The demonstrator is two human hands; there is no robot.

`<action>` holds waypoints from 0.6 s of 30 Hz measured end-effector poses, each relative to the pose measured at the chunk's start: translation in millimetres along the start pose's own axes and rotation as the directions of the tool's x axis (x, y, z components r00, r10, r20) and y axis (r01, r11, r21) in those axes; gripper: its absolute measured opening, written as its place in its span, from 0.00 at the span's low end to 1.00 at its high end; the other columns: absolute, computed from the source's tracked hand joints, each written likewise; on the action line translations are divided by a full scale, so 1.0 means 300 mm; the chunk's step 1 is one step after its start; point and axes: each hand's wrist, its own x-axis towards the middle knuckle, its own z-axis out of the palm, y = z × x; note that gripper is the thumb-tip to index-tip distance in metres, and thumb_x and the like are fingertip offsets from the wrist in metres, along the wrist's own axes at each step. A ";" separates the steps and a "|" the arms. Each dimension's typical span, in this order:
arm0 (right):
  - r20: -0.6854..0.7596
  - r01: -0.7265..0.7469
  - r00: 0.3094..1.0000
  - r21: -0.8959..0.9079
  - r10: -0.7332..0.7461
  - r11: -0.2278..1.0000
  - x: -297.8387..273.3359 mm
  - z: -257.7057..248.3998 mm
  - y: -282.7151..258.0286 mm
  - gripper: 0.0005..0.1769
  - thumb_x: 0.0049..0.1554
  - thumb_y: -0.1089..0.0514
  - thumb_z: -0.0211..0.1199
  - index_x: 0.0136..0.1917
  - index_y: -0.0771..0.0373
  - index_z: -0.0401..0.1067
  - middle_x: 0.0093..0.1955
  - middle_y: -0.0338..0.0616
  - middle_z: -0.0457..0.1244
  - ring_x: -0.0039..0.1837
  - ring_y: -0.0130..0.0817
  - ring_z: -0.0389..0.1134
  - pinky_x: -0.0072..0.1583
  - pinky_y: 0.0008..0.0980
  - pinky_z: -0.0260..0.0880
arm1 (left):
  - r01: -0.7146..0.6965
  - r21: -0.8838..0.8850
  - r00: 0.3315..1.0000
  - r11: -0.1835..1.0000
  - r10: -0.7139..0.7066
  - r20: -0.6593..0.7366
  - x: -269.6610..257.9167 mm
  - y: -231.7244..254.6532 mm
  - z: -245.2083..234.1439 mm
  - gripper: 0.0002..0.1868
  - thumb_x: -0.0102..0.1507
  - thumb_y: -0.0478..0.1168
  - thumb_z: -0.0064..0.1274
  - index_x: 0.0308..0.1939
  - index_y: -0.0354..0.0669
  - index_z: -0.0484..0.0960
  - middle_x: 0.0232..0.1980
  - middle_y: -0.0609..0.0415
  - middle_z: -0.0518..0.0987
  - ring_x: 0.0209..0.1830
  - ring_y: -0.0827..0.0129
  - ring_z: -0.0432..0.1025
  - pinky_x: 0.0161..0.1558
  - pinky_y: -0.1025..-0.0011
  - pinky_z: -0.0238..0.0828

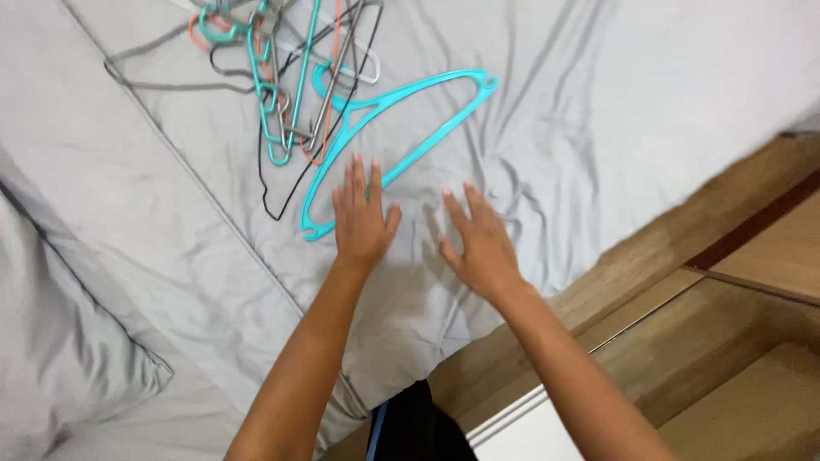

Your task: Hanging a white t-shirt on a plastic hanger and placing it in a closet.

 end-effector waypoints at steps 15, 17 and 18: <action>0.058 0.313 0.950 -0.228 -0.308 0.922 0.645 0.134 0.370 0.41 0.66 0.44 0.63 0.85 0.57 0.53 0.87 0.62 0.41 0.86 0.62 0.43 0.80 0.60 0.43 | 0.220 0.196 0.971 0.956 -0.193 -0.144 0.088 -0.155 0.288 0.42 0.63 0.60 0.50 0.80 0.55 0.62 0.84 0.51 0.56 0.85 0.58 0.48 0.77 0.42 0.41; 0.061 0.353 0.935 -0.240 -0.349 0.904 0.667 0.189 0.431 0.40 0.66 0.45 0.60 0.85 0.59 0.54 0.87 0.62 0.42 0.86 0.62 0.43 0.80 0.59 0.43 | 0.230 0.205 0.966 0.951 -0.198 -0.165 0.087 -0.162 0.309 0.42 0.63 0.60 0.49 0.81 0.56 0.62 0.84 0.51 0.56 0.84 0.59 0.48 0.77 0.43 0.40; 0.052 0.369 0.928 -0.257 -0.369 0.893 0.678 0.220 0.456 0.39 0.66 0.46 0.58 0.85 0.60 0.55 0.87 0.63 0.43 0.86 0.62 0.43 0.80 0.58 0.42 | 0.217 0.213 0.968 0.953 -0.181 -0.174 0.083 -0.168 0.313 0.42 0.63 0.60 0.49 0.81 0.56 0.62 0.84 0.51 0.56 0.84 0.59 0.48 0.77 0.44 0.40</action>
